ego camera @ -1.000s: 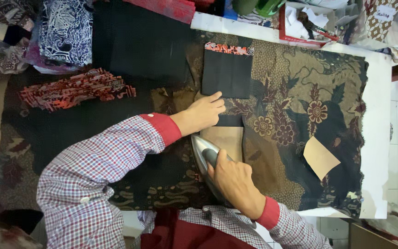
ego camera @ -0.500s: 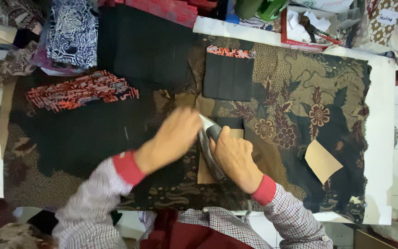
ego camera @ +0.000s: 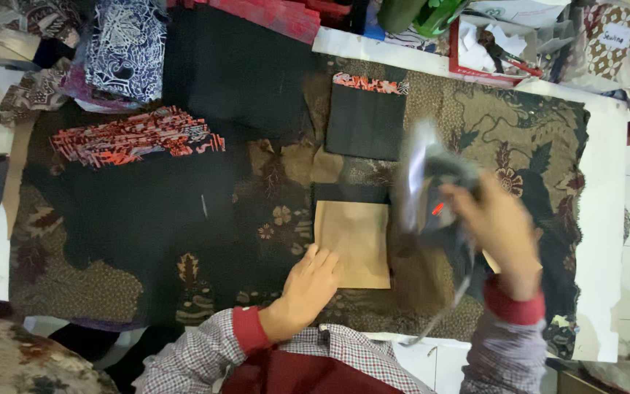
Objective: The person irons small rectangular pieces of black fabric on a patterned work surface. They repeatedly place a brown paper template over the fabric, press it with an iron, remove the template, and fold the fabric edges before repeating the process on multiple pieces.
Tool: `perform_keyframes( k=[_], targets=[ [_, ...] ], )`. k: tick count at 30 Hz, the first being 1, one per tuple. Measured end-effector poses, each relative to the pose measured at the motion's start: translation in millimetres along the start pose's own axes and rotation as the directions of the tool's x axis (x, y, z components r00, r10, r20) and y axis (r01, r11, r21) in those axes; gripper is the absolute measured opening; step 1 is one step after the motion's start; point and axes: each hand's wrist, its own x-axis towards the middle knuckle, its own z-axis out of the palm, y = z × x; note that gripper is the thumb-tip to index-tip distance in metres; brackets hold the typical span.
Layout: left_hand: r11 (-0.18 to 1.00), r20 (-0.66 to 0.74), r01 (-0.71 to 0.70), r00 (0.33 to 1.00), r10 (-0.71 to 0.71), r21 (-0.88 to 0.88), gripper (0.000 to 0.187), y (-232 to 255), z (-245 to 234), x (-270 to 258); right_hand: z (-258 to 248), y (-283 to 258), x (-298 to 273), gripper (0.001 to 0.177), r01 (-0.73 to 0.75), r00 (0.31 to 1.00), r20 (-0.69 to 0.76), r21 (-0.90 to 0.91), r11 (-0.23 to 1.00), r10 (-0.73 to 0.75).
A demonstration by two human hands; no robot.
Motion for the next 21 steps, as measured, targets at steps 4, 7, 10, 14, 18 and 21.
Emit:
perform_keyframes(
  k=[4,7,10,14,18,21],
  targets=[
    [0.985,-0.171,0.036,0.985,-0.006,0.171,0.029,2.7,3.6,16.9,-5.9,72.1,16.1,0.022,0.243,0.905,-0.421,0.403,0.882,-0.058],
    [0.997,0.116,0.000,0.993,-0.010,0.082,0.019,4.1,7.0,27.1,30.6,115.6,37.8,0.032,0.379,0.818,-0.575,0.522,0.764,-0.013],
    [0.996,0.160,0.073,0.984,-0.080,0.054,0.025,6.2,10.0,36.3,41.8,161.2,37.3,0.039,0.364,0.840,-0.540,0.638,0.678,0.058],
    [0.983,0.038,0.102,0.993,-0.109,0.152,0.046,3.8,11.4,41.3,26.9,209.3,4.9,0.060,-0.023,0.971,-0.212,0.378,0.926,0.111],
    [0.981,0.065,0.154,0.985,-0.162,0.119,0.066,3.3,11.9,46.2,42.0,207.9,-46.6,0.071,-0.115,0.992,0.013,-0.244,0.963,0.122],
    [0.977,0.089,0.160,0.981,-0.173,0.142,0.064,4.4,11.7,46.6,61.7,195.0,-73.1,0.066,-0.198,0.980,-0.035,-0.247,0.948,0.195]
  ],
)
